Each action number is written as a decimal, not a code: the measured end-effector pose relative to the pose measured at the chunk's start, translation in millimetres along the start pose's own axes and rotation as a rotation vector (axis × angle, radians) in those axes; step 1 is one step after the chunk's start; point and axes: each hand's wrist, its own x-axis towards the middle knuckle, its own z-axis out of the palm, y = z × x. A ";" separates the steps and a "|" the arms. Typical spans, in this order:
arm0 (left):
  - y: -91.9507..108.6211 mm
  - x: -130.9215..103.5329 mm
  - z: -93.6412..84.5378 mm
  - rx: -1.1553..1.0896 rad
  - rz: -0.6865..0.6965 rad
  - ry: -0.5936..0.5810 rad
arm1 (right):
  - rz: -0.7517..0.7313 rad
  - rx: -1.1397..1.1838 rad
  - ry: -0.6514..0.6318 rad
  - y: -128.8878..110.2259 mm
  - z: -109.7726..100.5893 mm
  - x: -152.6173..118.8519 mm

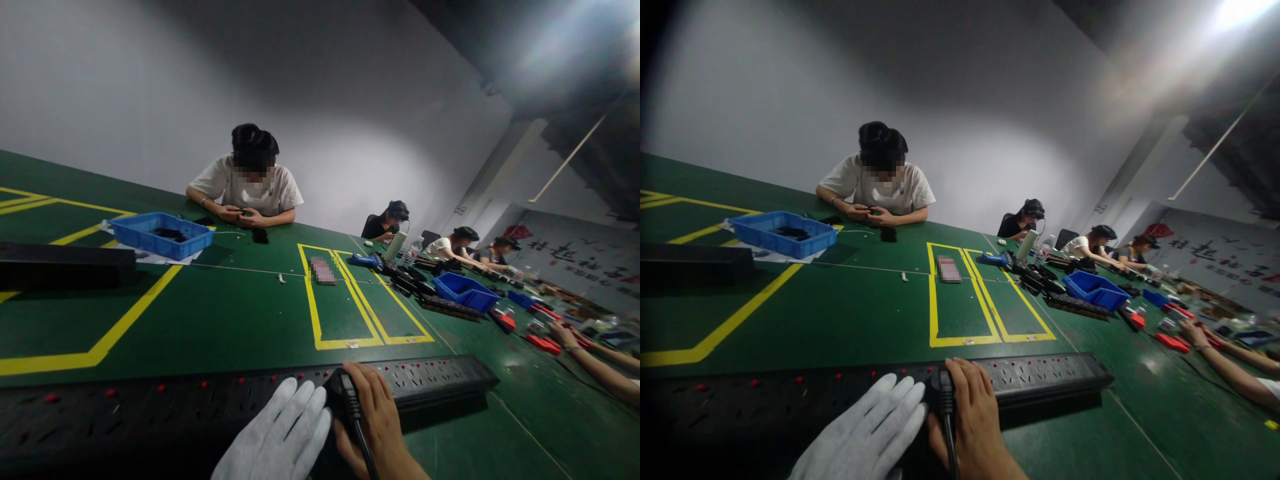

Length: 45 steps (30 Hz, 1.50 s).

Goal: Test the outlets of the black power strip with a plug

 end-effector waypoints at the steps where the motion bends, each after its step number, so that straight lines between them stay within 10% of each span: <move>1: 0.1 0.4 -0.6 -0.005 -0.006 0.001 | 0.005 0.005 -0.003 0.1 0.3 -0.2; 45: 0.6 3.3 -0.4 0.013 -0.010 0.029 | 0.157 0.125 -0.034 -6.8 -9.7 3.5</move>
